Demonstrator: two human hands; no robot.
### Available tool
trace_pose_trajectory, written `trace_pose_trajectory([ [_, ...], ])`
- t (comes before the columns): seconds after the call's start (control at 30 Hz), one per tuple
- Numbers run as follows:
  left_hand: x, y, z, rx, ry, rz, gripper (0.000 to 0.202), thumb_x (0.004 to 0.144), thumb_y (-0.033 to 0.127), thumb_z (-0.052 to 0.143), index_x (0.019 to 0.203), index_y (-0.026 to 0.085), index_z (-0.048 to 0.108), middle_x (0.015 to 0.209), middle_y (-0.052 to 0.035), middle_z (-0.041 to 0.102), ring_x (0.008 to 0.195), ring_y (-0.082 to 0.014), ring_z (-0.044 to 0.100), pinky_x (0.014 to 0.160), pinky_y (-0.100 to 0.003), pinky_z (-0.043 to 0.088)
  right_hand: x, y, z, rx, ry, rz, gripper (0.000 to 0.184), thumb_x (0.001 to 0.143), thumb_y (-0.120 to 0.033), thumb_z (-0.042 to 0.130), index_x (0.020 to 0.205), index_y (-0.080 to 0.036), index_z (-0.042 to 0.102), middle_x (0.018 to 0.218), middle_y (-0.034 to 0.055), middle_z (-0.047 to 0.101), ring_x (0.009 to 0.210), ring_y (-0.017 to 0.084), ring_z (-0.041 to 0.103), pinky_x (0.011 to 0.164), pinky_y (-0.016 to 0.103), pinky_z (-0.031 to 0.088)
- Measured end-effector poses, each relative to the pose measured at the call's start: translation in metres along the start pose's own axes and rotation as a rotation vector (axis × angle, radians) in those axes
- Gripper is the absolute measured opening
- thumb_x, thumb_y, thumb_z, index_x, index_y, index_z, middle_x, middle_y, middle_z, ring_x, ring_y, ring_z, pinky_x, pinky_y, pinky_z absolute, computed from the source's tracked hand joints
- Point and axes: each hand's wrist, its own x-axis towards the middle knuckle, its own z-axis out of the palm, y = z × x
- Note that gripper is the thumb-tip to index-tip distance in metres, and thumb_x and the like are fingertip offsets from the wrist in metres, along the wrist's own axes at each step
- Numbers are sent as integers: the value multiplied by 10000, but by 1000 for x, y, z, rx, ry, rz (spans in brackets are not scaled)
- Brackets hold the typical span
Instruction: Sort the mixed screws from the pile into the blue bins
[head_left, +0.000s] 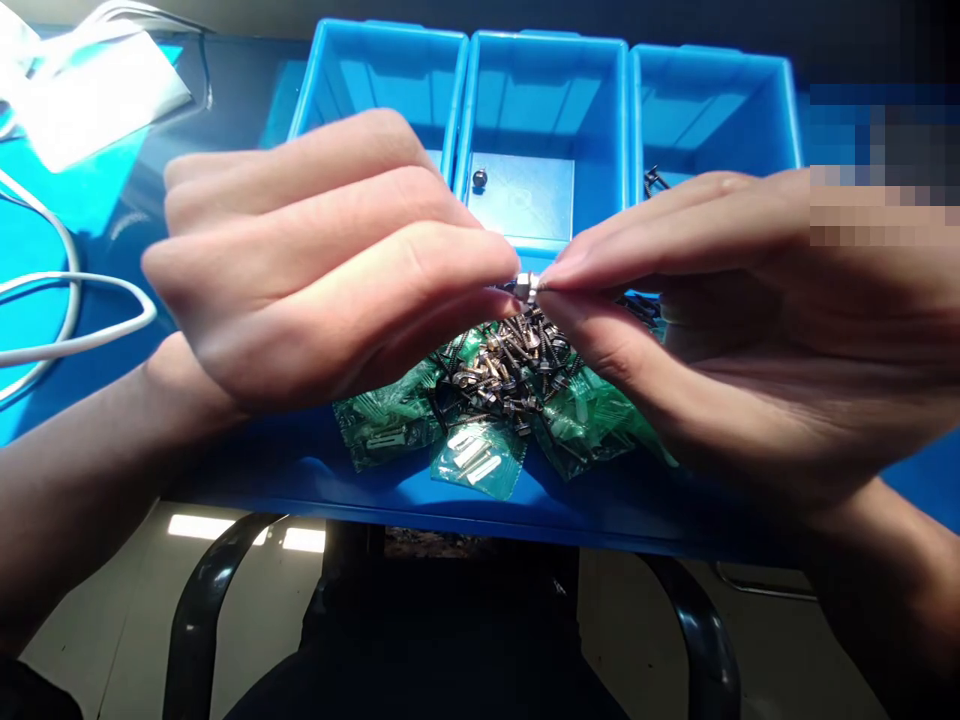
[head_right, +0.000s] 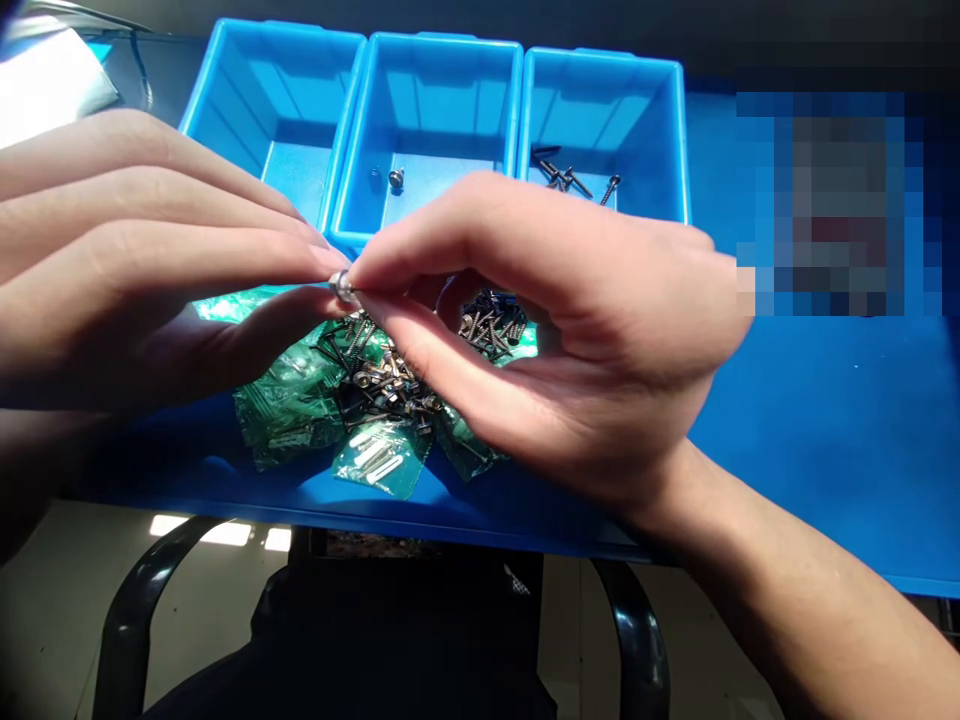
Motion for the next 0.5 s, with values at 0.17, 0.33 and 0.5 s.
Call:
trace_pose_trajectory([
  [0.17, 4, 8, -4, -35, -6, -7, 895, 922, 942, 504, 1612, 373, 496, 1516, -52, 664, 1630, -473, 441, 1289, -735, 500, -4, 3, 0, -42, -44, 24, 121, 984, -283, 712, 1045, -277, 816, 1082, 28, 833, 958, 194, 787, 849, 361, 690],
  [0.33, 9, 2, -13, 8, -46, 160, 395, 1063, 524, 642, 1397, 311, 638, 1186, -48, 796, 1185, -317, 778, 917, -516, 678, -6, 4, 0, -63, -66, 39, 149, 1009, -330, 690, 1072, -290, 820, 1121, 15, 838, 967, 190, 790, 850, 353, 683],
  [0.5, 16, 6, -14, 57, -61, 212, 274, 1080, 368, 653, 1321, 285, 553, 1124, 10, 789, 1001, -209, 808, 728, -388, 629, -6, 3, 1, -60, -50, 16, 148, 1014, -351, 700, 1073, -298, 825, 1107, -24, 834, 946, 143, 787, 840, 289, 681],
])
